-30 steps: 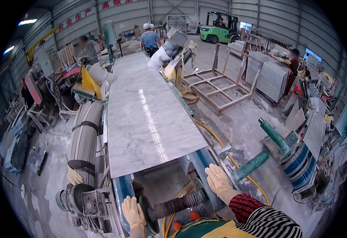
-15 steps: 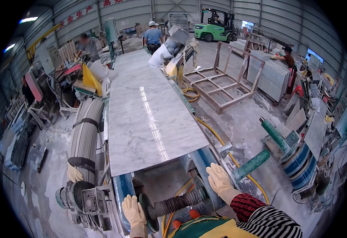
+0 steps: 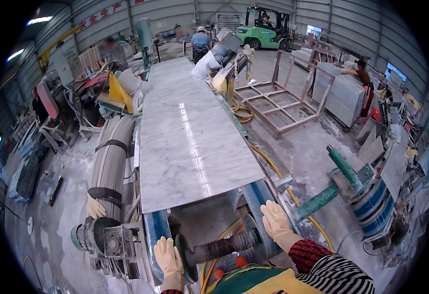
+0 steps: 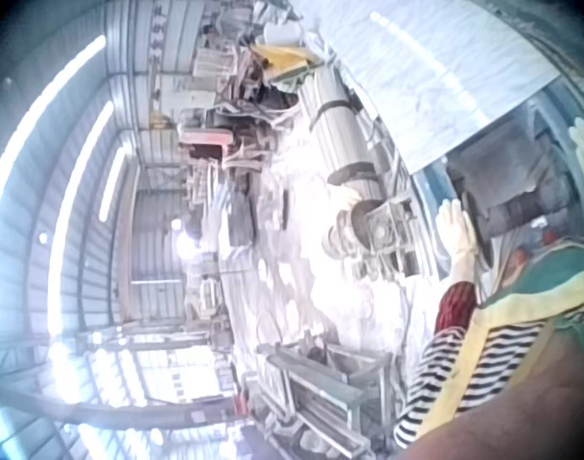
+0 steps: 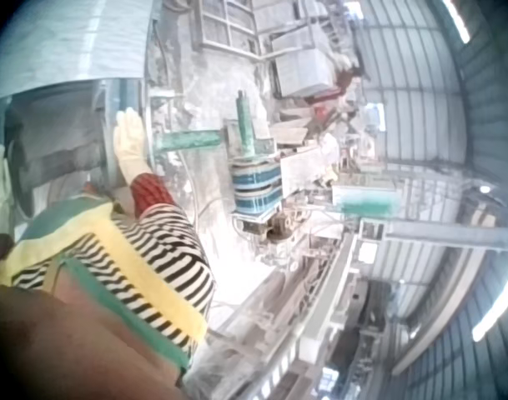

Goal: The person feeds large stone slabs into a polishing machine, guides them through the rollers, and removes them at the other end. This process is repeated multiple times with different slabs.

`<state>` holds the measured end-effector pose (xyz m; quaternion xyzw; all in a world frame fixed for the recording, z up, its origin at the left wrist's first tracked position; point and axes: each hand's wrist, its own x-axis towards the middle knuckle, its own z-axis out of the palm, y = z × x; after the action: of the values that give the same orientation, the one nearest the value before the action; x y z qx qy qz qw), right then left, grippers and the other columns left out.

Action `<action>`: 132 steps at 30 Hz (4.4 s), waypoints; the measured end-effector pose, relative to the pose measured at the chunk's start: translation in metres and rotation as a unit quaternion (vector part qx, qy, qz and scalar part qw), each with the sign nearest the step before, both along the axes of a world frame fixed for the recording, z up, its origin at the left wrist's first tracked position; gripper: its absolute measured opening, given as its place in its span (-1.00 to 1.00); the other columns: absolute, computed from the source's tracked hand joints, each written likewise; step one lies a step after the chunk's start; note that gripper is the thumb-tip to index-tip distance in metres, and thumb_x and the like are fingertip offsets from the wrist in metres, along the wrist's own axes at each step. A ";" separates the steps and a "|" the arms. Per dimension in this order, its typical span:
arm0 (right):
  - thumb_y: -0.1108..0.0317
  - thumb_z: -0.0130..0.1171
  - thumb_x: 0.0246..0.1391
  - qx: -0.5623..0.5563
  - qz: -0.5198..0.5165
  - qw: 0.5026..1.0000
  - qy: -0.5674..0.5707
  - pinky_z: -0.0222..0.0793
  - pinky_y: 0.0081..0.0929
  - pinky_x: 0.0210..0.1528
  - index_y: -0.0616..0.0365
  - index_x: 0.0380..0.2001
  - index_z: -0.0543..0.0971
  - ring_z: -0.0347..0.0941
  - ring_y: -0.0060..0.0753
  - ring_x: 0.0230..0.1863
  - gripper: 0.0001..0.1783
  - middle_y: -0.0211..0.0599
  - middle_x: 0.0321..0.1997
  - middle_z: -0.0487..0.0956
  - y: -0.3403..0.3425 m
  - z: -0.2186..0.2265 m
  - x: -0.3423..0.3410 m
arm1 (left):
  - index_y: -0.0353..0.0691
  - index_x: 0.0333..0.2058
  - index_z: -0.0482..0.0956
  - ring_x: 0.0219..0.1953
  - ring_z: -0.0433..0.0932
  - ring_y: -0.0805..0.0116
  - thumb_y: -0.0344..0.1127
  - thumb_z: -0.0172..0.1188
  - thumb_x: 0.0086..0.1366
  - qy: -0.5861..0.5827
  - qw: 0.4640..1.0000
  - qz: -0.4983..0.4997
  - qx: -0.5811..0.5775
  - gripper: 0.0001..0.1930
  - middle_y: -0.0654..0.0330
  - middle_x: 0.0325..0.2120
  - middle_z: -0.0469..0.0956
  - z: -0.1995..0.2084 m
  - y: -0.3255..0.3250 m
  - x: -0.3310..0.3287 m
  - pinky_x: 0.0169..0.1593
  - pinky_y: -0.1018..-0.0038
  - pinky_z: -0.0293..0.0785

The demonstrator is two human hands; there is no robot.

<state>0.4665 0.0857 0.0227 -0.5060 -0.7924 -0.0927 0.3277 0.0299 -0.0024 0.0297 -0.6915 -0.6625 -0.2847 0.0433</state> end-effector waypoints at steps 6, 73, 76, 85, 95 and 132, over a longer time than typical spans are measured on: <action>0.45 0.26 0.13 -0.004 0.003 1.000 0.005 0.47 0.11 0.23 0.20 0.09 0.59 0.53 0.34 0.10 -0.58 0.23 0.14 0.60 -0.002 0.006 -0.004 | -0.35 0.07 0.54 0.15 0.43 -0.22 -0.39 0.17 0.30 0.019 1.000 0.004 0.008 -0.63 -0.19 0.13 0.48 -0.001 -0.002 0.000 0.25 -0.02 0.31; 0.44 0.17 0.13 -0.033 0.002 0.999 -0.025 0.38 0.12 0.21 0.26 0.03 0.55 0.45 0.31 0.08 -0.63 0.18 0.06 0.53 -0.022 0.012 -0.006 | -0.32 0.12 0.56 0.27 0.40 -0.29 -0.36 0.19 0.30 0.004 0.999 0.035 -0.019 -0.58 -0.21 0.19 0.49 -0.010 -0.029 0.005 0.40 -0.11 0.22; 0.44 0.16 0.15 -0.038 0.001 0.999 -0.024 0.37 0.14 0.23 0.26 0.05 0.55 0.45 0.33 0.10 -0.62 0.20 0.08 0.53 -0.024 0.010 -0.005 | -0.32 0.12 0.56 0.28 0.40 -0.28 -0.35 0.19 0.30 0.000 0.999 0.036 -0.019 -0.58 -0.21 0.19 0.49 -0.011 -0.030 0.005 0.41 -0.11 0.21; 0.46 0.15 0.15 -0.037 -0.002 0.999 -0.026 0.37 0.15 0.19 0.28 0.03 0.55 0.44 0.34 0.08 -0.64 0.22 0.08 0.52 -0.028 0.012 -0.005 | -0.32 0.13 0.55 0.28 0.39 -0.28 -0.34 0.21 0.30 0.006 0.999 0.037 -0.026 -0.57 -0.21 0.19 0.48 -0.008 -0.033 0.006 0.41 -0.11 0.22; 0.46 0.17 0.13 -0.027 -0.005 0.999 -0.019 0.37 0.11 0.16 0.27 0.01 0.54 0.43 0.29 0.04 -0.65 0.18 0.04 0.51 -0.033 0.017 -0.009 | -0.32 0.10 0.54 0.26 0.39 -0.28 -0.36 0.19 0.30 -0.012 0.999 0.025 -0.028 -0.60 -0.20 0.19 0.47 -0.005 -0.036 0.007 0.39 -0.11 0.22; 0.44 0.20 0.09 0.076 -0.131 0.988 0.015 0.35 0.06 0.13 0.13 0.00 0.55 0.41 0.24 0.03 -0.64 0.03 0.00 0.50 -0.063 0.001 -0.026 | -0.35 -0.01 0.53 0.07 0.42 -0.30 -0.38 0.29 0.11 -0.019 0.996 -0.038 0.078 -0.57 -0.19 0.04 0.47 -0.019 -0.042 0.011 0.15 -0.10 0.33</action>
<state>0.4403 0.0226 0.0233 -0.5805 -0.7050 -0.1871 0.3620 0.0406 -0.0446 0.0103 -0.7051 -0.6123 -0.3501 0.0730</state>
